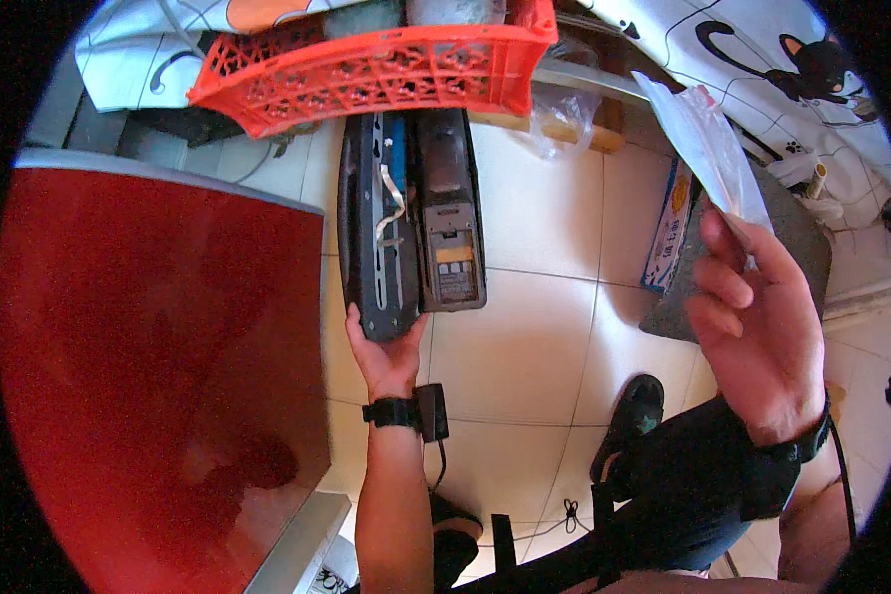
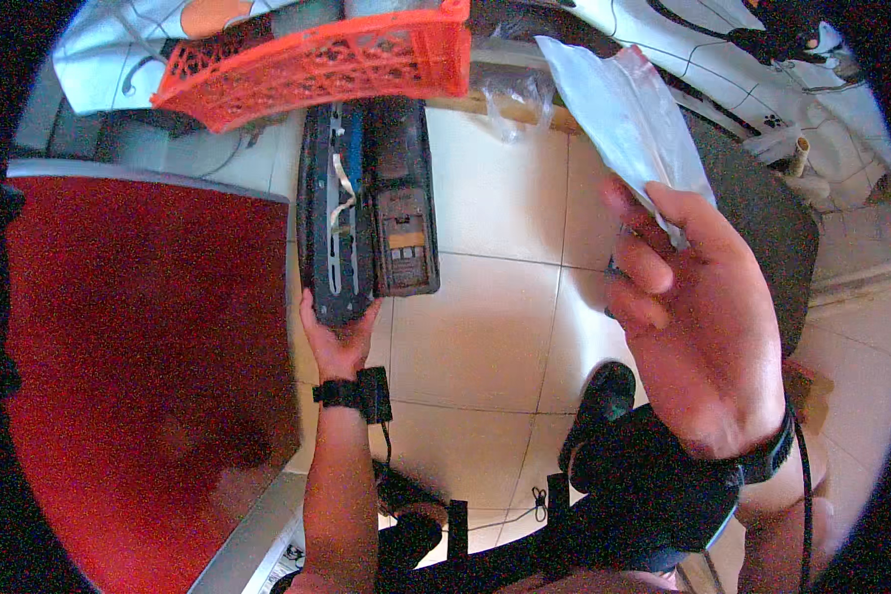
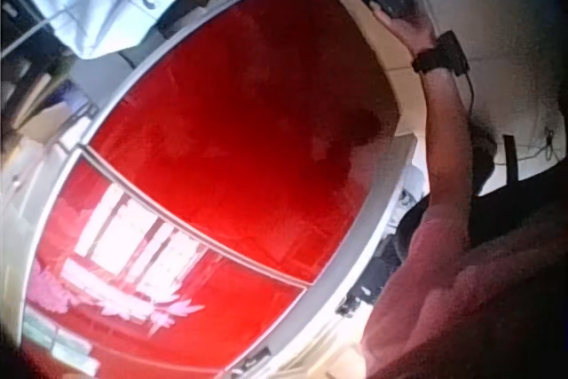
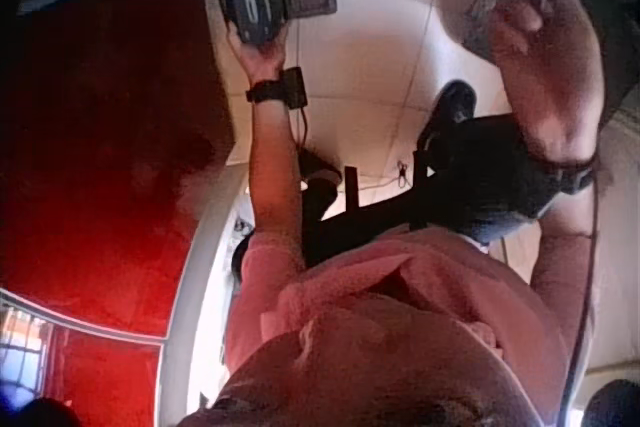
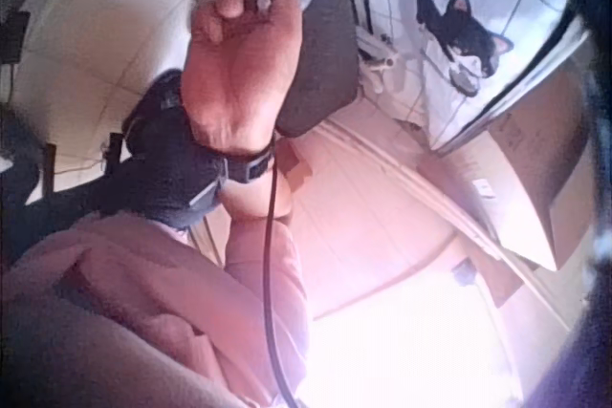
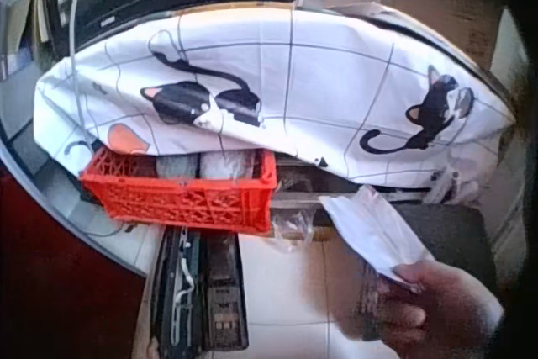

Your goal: The person sits on the floor and assembles a disassembled electronic device by connecting internal wires and snapping the casing halves together. They then place the assembled unit into a black carrying case along with a blue tool and a plastic bag, and finally move a mat and a steamer pot to the side.

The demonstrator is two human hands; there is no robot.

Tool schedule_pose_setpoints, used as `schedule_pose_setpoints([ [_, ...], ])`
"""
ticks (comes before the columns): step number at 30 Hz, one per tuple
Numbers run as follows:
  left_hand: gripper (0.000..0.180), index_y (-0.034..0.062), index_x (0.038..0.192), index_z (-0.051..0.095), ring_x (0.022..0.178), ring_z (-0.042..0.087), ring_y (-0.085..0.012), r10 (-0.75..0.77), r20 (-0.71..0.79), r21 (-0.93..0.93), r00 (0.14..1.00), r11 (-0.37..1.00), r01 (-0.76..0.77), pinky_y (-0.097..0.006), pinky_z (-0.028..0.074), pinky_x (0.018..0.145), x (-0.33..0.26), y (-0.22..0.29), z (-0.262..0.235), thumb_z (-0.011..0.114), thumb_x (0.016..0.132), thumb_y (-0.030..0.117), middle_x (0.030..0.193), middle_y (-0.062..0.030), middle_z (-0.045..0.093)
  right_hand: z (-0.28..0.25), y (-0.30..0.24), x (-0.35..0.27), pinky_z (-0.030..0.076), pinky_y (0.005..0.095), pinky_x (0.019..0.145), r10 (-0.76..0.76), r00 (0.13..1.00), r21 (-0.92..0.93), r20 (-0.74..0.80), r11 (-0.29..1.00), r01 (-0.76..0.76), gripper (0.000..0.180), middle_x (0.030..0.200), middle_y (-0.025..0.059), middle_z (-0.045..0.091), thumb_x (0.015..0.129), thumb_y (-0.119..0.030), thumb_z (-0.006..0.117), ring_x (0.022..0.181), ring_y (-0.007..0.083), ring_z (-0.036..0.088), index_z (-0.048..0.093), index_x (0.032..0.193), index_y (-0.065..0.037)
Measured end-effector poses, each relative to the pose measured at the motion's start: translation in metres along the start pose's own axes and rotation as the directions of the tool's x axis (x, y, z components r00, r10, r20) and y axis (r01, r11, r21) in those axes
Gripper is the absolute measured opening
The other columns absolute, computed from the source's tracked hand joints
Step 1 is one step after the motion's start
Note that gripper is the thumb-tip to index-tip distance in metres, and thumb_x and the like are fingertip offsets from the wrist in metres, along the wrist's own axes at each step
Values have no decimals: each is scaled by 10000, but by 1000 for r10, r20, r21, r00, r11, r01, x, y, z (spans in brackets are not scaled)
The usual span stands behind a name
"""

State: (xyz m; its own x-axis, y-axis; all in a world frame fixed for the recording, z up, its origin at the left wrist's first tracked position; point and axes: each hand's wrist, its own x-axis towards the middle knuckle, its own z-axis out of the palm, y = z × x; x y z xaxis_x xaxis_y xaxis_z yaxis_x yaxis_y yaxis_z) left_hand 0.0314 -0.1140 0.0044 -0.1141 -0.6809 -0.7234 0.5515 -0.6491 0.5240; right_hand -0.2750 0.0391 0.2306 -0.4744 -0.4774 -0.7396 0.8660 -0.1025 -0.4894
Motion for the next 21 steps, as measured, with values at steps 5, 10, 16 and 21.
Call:
schedule_pose_setpoints([
  [5, 593, 146, 1375, 569, 1252, 558, -356, -18, 55, 82, 998, 997, 13, -635, 390, 1076, 12, 3, 3, 557, 953, 564, 1356, -107, 623, -56, 3, -64, 353, 210, 465, -55, 998, -29, 40, 998, 56, 241, 1034, 79, 693, 992, -166, 576, 583, 64, 440, 566, 1183, -19],
  [10, 595, 168, 1366, 576, 1290, 515, -337, -1, 209, 145, 978, 989, -30, -614, 352, 1102, 33, 9, -8, 494, 967, 602, 1398, -99, 590, -116, 23, -118, 354, 212, 458, -146, 988, -10, -58, 989, 145, 219, 981, 68, 694, 992, -176, 580, 572, 66, 451, 575, 1157, -30],
  [16, 667, 187, 1359, 562, 1242, 499, -298, 9, 310, 200, 951, 977, -75, -589, 312, 1115, 83, 11, 25, 460, 941, 696, 1386, -47, 568, -135, 46, -152, 359, 231, 446, -201, 964, 24, -173, 978, 208, 201, 937, 78, 692, 992, -187, 577, 537, 80, 451, 595, 1111, -26],
  [21, 677, 182, 1389, 530, 1309, 473, -271, 105, 400, 111, 910, 981, -162, -559, 298, 1140, 129, -2, 79, 494, 935, 683, 1443, -39, 531, -125, 49, -155, 341, 231, 462, -222, 955, -6, -195, 974, 225, 203, 883, 70, 686, 980, -200, 588, 517, 87, 437, 606, 1092, -33],
])
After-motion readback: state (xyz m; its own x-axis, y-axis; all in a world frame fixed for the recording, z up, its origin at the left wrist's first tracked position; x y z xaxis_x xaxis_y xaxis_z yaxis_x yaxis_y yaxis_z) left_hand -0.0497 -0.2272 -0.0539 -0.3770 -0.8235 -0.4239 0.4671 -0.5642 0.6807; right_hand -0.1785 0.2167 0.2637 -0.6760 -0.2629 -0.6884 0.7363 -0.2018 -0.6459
